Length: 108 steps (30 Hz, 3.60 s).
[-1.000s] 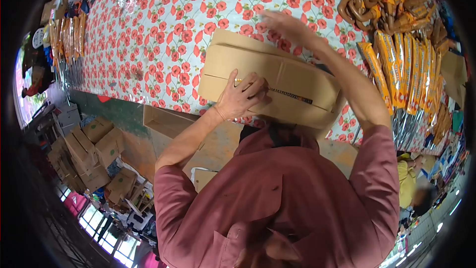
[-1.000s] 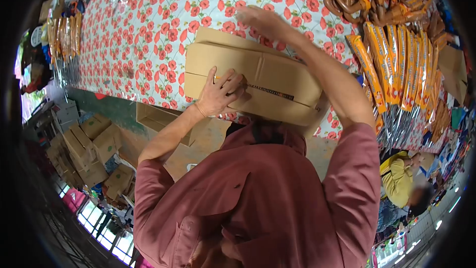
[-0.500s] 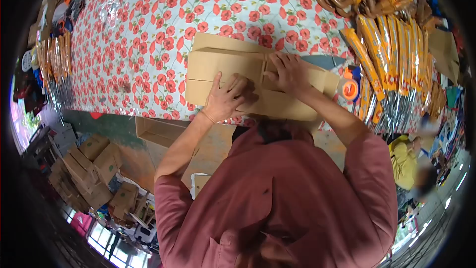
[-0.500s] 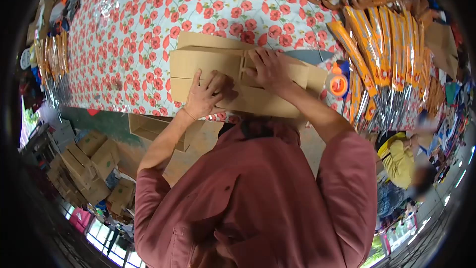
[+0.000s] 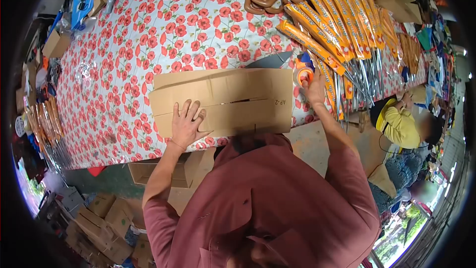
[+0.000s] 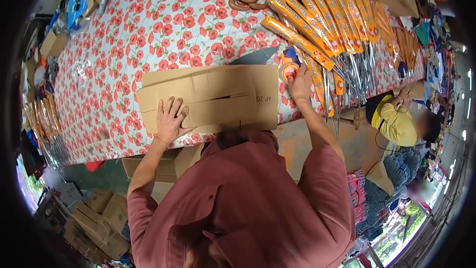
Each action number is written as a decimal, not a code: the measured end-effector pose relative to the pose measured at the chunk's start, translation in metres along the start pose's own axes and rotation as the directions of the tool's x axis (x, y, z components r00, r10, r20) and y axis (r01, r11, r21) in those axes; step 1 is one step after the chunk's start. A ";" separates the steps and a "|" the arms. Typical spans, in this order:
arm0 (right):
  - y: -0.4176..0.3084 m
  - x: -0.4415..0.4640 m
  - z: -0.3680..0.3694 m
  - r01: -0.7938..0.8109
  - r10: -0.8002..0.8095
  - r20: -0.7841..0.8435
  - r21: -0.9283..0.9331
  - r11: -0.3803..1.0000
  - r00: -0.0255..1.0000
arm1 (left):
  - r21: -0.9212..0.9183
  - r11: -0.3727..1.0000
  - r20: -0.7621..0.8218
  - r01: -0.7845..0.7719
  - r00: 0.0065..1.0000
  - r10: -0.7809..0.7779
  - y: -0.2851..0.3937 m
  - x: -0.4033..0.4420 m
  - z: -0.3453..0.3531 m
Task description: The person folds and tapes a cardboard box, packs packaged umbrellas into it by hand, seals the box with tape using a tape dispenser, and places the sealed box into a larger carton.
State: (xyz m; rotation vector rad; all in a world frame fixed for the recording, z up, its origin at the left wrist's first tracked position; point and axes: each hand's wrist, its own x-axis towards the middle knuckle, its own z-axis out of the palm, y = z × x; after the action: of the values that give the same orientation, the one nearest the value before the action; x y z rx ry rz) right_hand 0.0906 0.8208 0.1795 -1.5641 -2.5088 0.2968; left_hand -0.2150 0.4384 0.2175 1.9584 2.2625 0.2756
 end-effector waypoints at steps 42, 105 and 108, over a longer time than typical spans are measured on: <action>-0.197 -0.020 0.000 -0.311 -0.523 0.791 0.608 0.731 0.317 | -0.648 0.707 -0.143 0.284 0.866 -0.480 0.031 0.081 -0.008; -0.381 0.034 -0.018 -0.106 -0.615 0.691 0.693 0.713 0.380 | -0.044 0.999 -0.237 0.009 0.971 -0.019 -0.021 -0.033 0.012; -0.446 0.021 -0.052 0.100 -0.711 0.661 0.712 0.695 0.239 | -0.046 0.999 -0.209 0.004 0.978 -0.013 -0.019 -0.034 0.006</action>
State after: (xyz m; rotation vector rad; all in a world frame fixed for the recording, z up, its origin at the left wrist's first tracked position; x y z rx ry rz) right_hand -0.2920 0.6518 0.3450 -0.2832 -2.9015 2.1196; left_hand -0.2275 0.4025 0.2065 1.9805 2.3647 0.5511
